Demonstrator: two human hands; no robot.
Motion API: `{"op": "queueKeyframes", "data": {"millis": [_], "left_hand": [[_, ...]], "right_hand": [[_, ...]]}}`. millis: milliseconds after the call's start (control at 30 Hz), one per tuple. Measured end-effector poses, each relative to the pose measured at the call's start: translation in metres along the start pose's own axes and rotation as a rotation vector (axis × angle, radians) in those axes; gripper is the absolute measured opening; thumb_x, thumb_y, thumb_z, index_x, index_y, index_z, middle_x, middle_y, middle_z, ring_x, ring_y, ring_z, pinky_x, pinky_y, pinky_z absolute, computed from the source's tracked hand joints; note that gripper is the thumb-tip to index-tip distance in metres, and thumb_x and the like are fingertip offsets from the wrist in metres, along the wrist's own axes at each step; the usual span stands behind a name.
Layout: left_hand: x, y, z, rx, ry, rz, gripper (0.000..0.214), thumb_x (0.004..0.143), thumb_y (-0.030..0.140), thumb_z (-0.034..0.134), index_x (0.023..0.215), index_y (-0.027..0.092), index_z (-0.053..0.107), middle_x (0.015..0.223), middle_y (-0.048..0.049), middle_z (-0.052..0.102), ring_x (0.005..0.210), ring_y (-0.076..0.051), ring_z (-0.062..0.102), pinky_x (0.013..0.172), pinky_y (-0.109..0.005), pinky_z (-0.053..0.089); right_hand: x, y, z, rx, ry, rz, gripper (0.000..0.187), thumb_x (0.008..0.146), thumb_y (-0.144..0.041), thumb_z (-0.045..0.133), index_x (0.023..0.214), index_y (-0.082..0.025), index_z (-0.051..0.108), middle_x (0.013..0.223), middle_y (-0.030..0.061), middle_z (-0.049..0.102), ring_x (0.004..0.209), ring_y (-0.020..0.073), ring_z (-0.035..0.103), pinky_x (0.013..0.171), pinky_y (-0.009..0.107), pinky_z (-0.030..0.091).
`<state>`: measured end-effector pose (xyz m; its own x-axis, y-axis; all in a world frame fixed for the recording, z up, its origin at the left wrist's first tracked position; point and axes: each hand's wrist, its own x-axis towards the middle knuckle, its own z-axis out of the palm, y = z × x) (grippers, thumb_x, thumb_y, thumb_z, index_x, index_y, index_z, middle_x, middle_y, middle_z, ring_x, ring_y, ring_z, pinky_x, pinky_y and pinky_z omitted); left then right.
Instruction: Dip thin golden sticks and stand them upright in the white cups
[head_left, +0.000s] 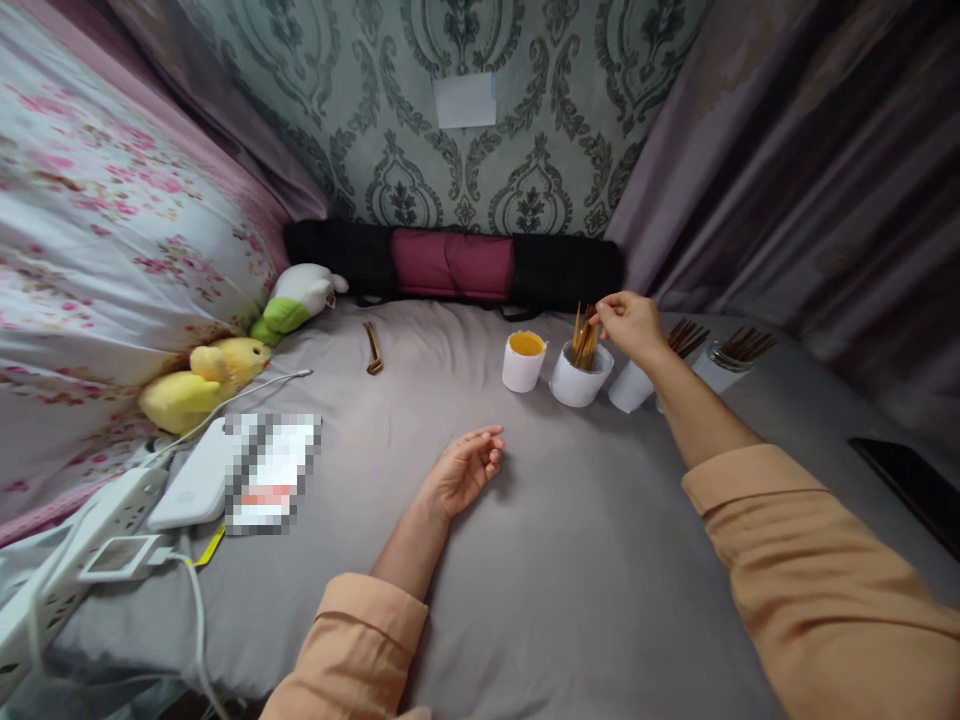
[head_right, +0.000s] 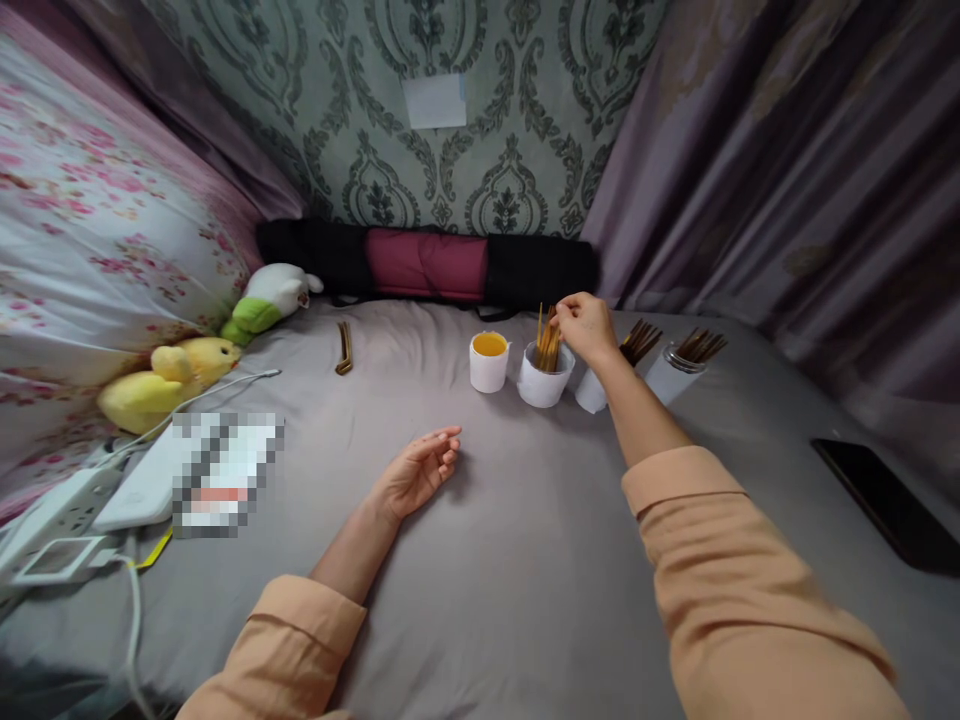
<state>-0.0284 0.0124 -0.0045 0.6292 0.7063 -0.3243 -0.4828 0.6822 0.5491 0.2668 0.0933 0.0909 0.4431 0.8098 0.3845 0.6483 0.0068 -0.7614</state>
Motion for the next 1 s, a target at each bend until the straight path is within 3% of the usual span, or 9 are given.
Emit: {"op": "queueKeyframes", "data": {"millis": [533,1000], "left_hand": [[0.002,-0.002,-0.003,0.004,-0.02,0.008,0.022,0.075,0.014,0.059,0.096,0.009,0.058,0.076,-0.0031,0.056,0.059,-0.005,0.051,0.052,-0.017,0.043],[0.0,-0.001,-0.001,0.006,-0.006,0.011,0.02,0.075,0.013,0.058,0.095,0.009,0.058,0.075,-0.0036,0.056,0.059,-0.006,0.051,0.052,-0.017,0.043]], "right_hand": [[-0.024,-0.002,-0.006,0.1,0.033,0.017,0.021,0.08,-0.031,0.049,0.08,-0.012,0.058,0.064,0.0043,0.064,0.035,0.0044,0.045,0.034,0.015,0.033],[-0.07,-0.03,-0.01,0.378,0.097,0.154,0.028,0.079,-0.041,0.051,0.074,-0.014,0.056,0.056,-0.0004,0.055,0.036,0.0047,0.045,0.03,0.015,0.028]]}}
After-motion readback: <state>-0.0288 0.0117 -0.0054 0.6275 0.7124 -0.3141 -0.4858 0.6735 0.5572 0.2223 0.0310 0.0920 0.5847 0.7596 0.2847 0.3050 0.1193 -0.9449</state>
